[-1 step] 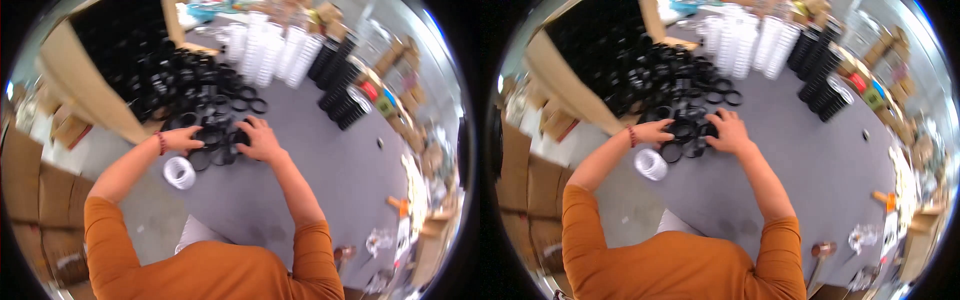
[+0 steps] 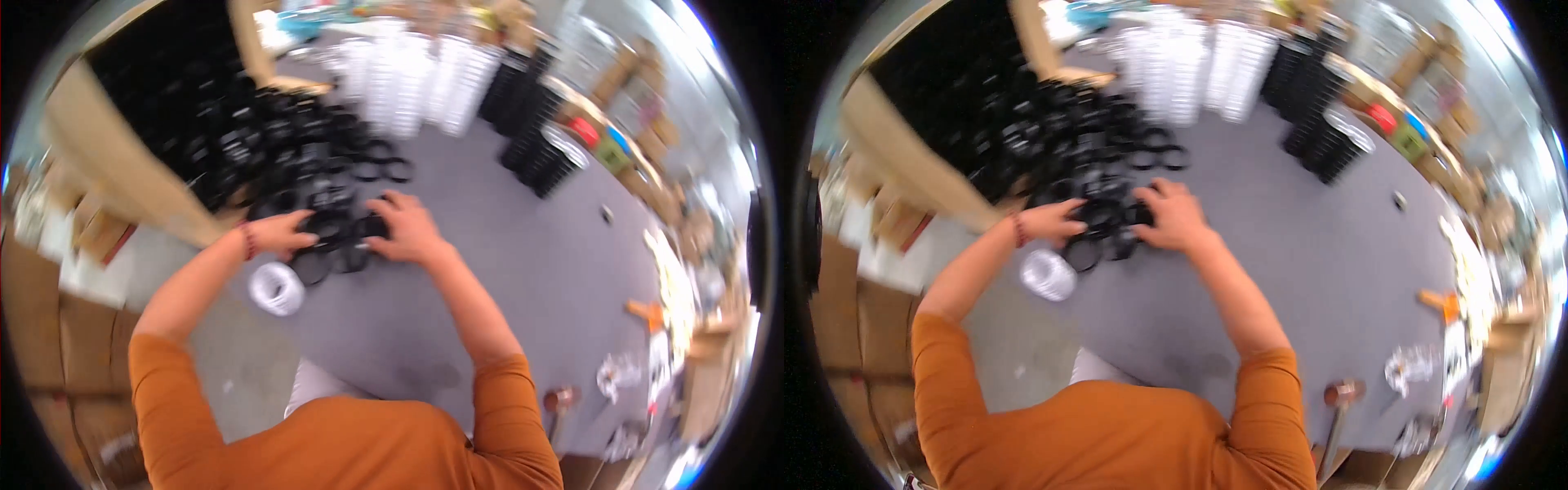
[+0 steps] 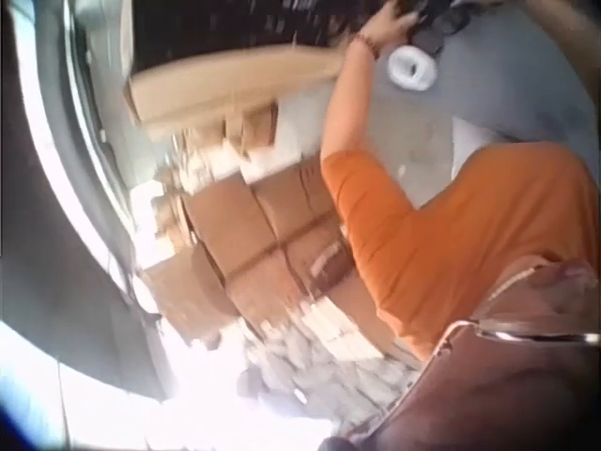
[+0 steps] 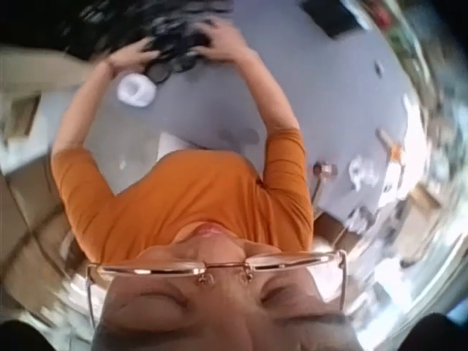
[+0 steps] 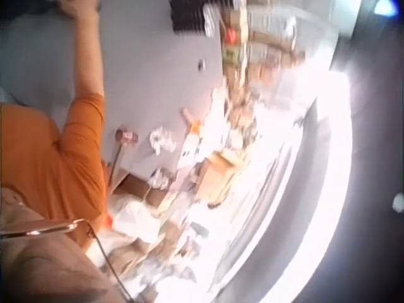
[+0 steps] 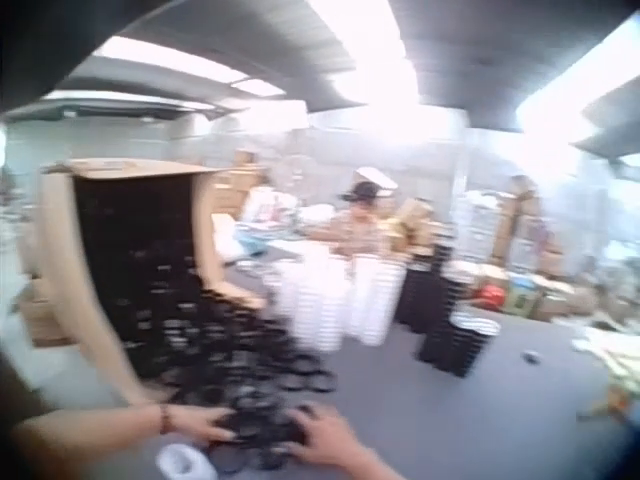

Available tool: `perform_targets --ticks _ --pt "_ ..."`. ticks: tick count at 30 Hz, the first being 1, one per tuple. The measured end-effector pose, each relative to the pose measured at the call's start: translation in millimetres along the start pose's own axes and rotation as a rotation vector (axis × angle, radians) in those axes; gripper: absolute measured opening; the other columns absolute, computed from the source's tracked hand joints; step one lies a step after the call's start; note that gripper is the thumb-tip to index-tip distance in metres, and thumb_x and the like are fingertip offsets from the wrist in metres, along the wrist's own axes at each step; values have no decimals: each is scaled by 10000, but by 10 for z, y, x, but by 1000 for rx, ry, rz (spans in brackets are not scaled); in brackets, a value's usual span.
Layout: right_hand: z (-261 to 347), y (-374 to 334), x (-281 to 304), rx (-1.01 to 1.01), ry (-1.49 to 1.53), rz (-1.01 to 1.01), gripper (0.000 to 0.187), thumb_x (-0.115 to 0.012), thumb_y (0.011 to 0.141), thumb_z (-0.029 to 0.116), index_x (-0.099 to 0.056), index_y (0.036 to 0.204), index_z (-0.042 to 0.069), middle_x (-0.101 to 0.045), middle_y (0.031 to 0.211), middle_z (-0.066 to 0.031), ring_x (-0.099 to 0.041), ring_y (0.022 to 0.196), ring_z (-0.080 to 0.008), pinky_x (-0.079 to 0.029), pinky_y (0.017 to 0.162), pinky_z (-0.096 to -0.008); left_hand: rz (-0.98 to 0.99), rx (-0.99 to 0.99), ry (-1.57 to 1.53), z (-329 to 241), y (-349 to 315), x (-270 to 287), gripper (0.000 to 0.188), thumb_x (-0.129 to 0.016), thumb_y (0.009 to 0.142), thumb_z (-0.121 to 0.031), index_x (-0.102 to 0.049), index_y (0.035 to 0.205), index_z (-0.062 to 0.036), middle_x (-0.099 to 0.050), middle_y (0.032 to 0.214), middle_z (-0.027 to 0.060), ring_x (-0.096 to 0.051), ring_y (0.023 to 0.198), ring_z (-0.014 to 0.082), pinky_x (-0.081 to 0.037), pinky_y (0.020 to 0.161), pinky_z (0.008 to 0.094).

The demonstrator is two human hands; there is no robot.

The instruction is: The person assembles black plastic rings onto white cylindrical components by applying adhesive from a bottle, then tapping the rings into place with a rubber mallet.

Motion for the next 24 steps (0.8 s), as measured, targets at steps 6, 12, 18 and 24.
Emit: perform_targets --ticks 6,12,18,24 --pt "-19 -539 12 -81 91 -151 954 -782 663 542 -411 1436 123 -364 1502 -238 -363 1372 -442 -357 1078 -536 -59 72 -27 116 120 -29 858 -686 897 -215 -150 1556 -91 -611 1097 167 -630 900 262 -580 732 467" --pt "-181 -2048 846 -361 175 -440 702 -775 776 336 -490 1360 70 -500 1393 -216 -467 1299 -393 -395 1064 -484 -74 76 81 -117 524 -213 760 -693 864 -176 -257 1477 -65 -574 1191 175 -622 971 294 -573 727 544" --pt "-871 -4289 2290 -888 -53 -1218 447 -758 796 194 -602 1180 26 -652 1048 -143 -613 933 -252 -499 802 -377 -195 153 340 -341 352 -157 814 -754 770 -141 -320 1449 -27 -626 1118 205 -690 797 272 -612 614 433" --pt "-1784 -6113 3076 -1164 -656 -1455 445 -731 849 254 -597 1194 8 -614 1111 -167 -606 1001 -314 -487 892 -411 -444 46 530 -701 7 -70 410 -770 735 -143 -617 1043 79 -670 894 176 -685 673 235 -563 556 355"
Point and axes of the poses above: each hand's wrist, its own y-axis towards the middle knuckle, its own x-axis out of the back of the hand, z = x × y, the point moved 7 cm from there along y, towards the middle knuckle
